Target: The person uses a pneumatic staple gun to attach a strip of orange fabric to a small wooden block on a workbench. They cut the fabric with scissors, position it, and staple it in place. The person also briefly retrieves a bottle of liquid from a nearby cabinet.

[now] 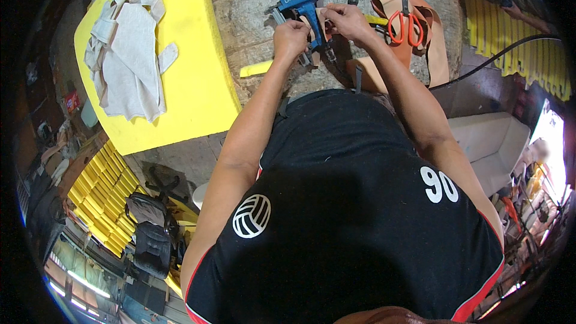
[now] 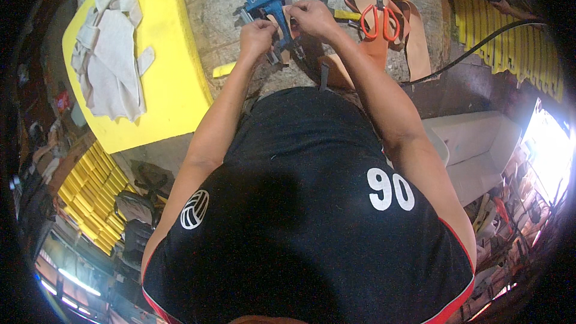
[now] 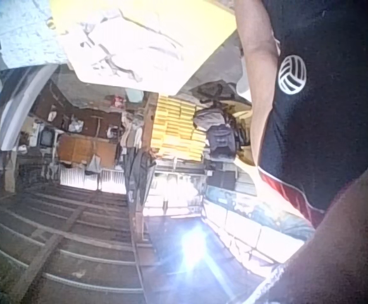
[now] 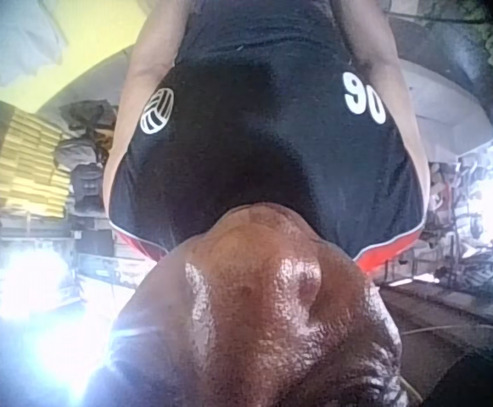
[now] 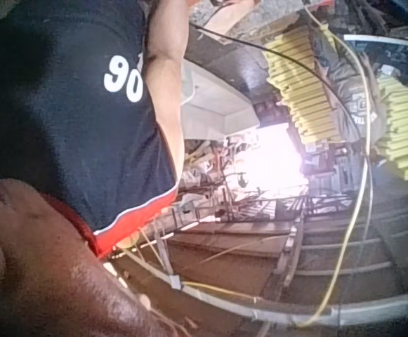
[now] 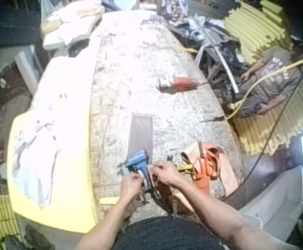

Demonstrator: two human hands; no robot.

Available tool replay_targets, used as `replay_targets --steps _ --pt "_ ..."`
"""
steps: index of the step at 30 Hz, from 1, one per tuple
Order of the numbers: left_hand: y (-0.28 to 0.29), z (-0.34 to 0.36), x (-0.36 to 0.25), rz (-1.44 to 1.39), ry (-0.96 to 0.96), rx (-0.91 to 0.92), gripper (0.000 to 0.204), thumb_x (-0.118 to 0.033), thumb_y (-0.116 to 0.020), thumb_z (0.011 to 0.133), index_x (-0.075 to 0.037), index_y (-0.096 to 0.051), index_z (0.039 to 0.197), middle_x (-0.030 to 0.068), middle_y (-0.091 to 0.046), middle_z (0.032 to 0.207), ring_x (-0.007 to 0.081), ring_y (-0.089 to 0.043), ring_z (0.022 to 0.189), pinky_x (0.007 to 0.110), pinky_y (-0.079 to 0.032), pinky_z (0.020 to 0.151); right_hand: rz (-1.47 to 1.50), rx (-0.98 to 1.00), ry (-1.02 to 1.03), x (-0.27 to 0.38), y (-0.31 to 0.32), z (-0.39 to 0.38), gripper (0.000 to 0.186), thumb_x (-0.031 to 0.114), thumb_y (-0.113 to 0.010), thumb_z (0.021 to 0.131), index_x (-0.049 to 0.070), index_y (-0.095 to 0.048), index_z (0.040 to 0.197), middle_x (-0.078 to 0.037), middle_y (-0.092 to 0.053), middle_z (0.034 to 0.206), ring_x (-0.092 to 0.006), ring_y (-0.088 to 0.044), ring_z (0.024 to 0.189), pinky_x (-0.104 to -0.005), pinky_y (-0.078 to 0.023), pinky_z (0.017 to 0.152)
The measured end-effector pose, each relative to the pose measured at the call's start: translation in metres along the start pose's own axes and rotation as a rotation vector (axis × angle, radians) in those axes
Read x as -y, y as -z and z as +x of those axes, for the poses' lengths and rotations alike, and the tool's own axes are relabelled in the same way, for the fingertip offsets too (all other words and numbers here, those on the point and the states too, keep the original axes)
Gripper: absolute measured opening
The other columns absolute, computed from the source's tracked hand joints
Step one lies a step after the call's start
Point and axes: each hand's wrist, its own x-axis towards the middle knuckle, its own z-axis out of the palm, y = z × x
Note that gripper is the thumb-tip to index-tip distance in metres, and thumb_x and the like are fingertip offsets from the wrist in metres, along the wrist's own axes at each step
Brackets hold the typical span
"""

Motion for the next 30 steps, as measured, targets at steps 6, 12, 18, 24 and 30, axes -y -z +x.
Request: replay_targets --steps 6,12,18,24,30 --pt "0.002 0.001 0.0 -0.028 0.004 0.027 0.019 -0.016 -0.067 0.085 0.002 -0.069 0.084 0.0061 -0.063 0.064 0.0128 -0.056 0.047 0.03 -0.044 0.043 0.213 0.105 -0.01 -0.023 0.008 0.005 0.032 0.012 -0.056 0.088 -0.004 -0.064 0.114 -0.008 -0.069 0.093 -0.0134 -0.065 0.083 -0.0275 -0.053 0.076" --pt "0.005 0.004 0.001 0.024 -0.013 0.035 0.018 -0.015 -0.067 0.084 0.003 -0.07 0.087 0.0082 -0.065 0.066 0.0155 -0.059 0.048 0.03 -0.046 0.043 -0.642 -0.124 0.54 -0.029 -0.01 -0.003 0.04 0.015 -0.067 0.082 0.01 -0.063 0.122 -0.019 -0.058 0.121 -0.0286 -0.062 0.105 -0.0354 -0.051 0.089" --pt "0.005 0.006 0.007 0.094 -0.086 0.001 0.021 -0.021 -0.068 0.084 0.0 -0.073 0.086 0.0052 -0.066 0.065 0.0126 -0.058 0.049 0.03 -0.046 0.047 -0.603 -0.259 0.573 -0.038 -0.027 -0.006 0.047 0.019 -0.069 0.083 0.012 -0.056 0.127 -0.023 -0.054 0.123 -0.0388 -0.058 0.107 -0.0418 -0.05 0.09" --pt "0.008 0.003 -0.001 -0.003 -0.045 0.056 0.022 -0.017 -0.065 0.085 0.003 -0.071 0.086 0.0073 -0.065 0.063 0.0157 -0.059 0.046 0.031 -0.045 0.043 -0.638 -0.326 0.619 -0.047 -0.03 0.003 0.048 0.021 -0.07 0.082 0.003 -0.055 0.125 -0.023 -0.056 0.121 -0.04 -0.059 0.104 -0.0431 -0.048 0.09" --pt "0.002 0.003 -0.003 0.118 -0.107 -0.029 0.023 -0.02 -0.067 0.082 0.002 -0.072 0.086 0.0105 -0.066 0.064 0.018 -0.061 0.047 0.033 -0.047 0.046 -0.617 -0.334 0.552 -0.05 -0.027 0.006 0.053 0.028 -0.073 0.079 0.0 -0.059 0.121 -0.023 -0.062 0.116 -0.0357 -0.06 0.109 -0.0408 -0.048 0.092"
